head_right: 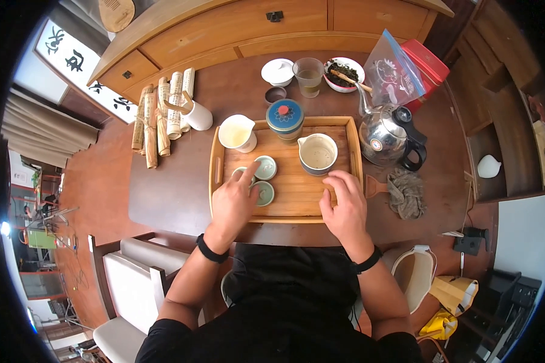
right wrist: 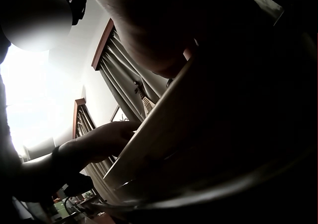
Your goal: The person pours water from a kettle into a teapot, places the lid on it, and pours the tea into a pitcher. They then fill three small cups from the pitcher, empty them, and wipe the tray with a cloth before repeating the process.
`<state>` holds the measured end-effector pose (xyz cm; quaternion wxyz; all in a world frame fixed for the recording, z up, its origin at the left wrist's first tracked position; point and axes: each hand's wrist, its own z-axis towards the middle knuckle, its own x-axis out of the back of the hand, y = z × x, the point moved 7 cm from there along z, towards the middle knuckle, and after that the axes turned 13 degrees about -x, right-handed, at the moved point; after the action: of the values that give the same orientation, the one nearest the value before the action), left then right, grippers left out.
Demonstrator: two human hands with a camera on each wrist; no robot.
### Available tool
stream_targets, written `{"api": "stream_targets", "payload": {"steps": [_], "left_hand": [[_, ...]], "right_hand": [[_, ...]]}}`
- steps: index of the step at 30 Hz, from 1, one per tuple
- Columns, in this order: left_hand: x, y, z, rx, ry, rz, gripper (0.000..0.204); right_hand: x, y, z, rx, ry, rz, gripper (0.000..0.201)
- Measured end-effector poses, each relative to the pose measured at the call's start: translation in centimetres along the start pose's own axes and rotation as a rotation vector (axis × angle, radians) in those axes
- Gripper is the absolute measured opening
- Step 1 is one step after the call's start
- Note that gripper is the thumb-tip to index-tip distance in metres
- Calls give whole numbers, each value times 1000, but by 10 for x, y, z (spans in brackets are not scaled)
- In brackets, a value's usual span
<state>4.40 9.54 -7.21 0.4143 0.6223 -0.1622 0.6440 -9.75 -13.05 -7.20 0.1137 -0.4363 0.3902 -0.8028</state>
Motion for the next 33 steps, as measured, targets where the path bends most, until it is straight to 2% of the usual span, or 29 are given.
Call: {"api": "stream_targets", "payload": {"steps": [1, 2, 8, 24, 33], "left_hand": [[-1, 6, 2, -31, -20, 24, 51], [0, 12, 4, -85, 33, 21, 42], [-3, 17, 7, -84, 95, -18, 22], [-7, 15, 8, -24, 38, -55, 26], [-3, 16, 9, -93, 68, -72, 25]], "right_hand": [[0, 0, -1, -9, -7, -1, 25], [-1, 0, -2, -12, -5, -1, 25], [-1, 1, -1, -16, -5, -6, 25], [-2, -2, -4, -13, -11, -21, 24], [-4, -2, -4, -2, -4, -36, 24]]}}
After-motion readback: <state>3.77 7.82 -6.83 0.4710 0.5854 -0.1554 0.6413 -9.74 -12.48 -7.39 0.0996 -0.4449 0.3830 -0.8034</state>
